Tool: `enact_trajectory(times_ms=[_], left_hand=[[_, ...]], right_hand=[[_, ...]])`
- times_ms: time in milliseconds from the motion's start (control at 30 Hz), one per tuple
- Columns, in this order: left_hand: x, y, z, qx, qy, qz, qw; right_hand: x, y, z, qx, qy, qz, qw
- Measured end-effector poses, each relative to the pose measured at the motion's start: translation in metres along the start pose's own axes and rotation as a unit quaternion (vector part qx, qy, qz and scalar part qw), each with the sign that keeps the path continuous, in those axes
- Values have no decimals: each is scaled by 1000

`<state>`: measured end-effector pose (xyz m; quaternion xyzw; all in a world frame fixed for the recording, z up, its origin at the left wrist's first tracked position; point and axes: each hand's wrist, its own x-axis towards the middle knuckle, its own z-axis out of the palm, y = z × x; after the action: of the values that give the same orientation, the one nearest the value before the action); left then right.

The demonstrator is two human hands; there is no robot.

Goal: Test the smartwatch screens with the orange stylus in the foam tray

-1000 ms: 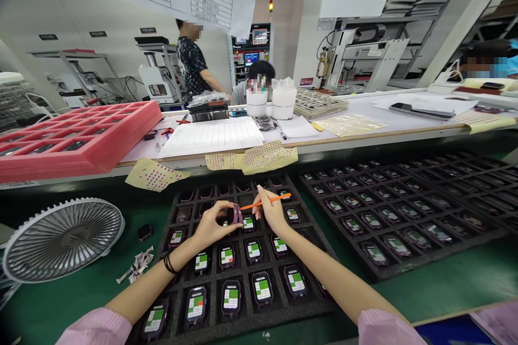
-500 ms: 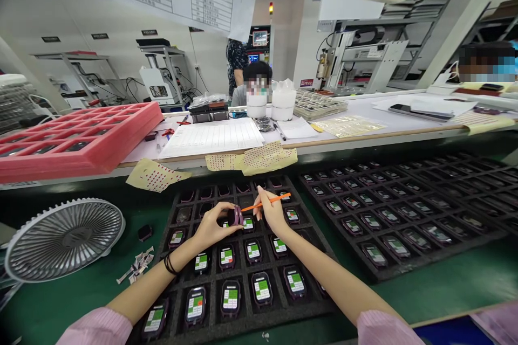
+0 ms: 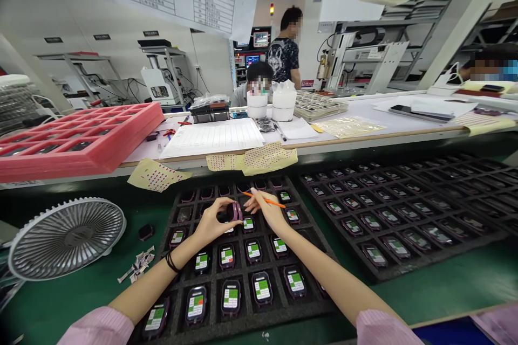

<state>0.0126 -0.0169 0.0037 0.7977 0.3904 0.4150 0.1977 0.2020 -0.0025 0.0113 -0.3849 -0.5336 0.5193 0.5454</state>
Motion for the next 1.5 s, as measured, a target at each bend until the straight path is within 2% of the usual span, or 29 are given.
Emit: enact_trajectory(times_ms=[267, 533, 667, 833, 900, 1067, 1300, 1500], left_hand=[[-1, -2, 2, 6, 6, 21, 1000], [0, -2, 3, 24, 7, 6, 1000], [2, 1, 1, -5, 16, -38, 999], [4, -4, -2, -5, 81, -99, 992], [4, -9, -2, -7, 83, -110, 990], [4, -22, 2, -99, 11, -166, 981], [1, -25, 10, -194, -27, -173, 965], [1, -15, 4, -158, -64, -130, 977]], right_hand=[[-5, 7, 3, 35, -161, 94, 982], [-5, 8, 1, 168, -226, 172, 944], [-3, 8, 2, 184, -202, 177, 946], [-4, 0, 3, 151, -127, 109, 974], [-5, -2, 4, 136, -112, 88, 980], [-4, 2, 3, 83, -93, 67, 990], [-1, 9, 1, 75, -79, 60, 992], [0, 14, -1, 70, -68, 60, 993]])
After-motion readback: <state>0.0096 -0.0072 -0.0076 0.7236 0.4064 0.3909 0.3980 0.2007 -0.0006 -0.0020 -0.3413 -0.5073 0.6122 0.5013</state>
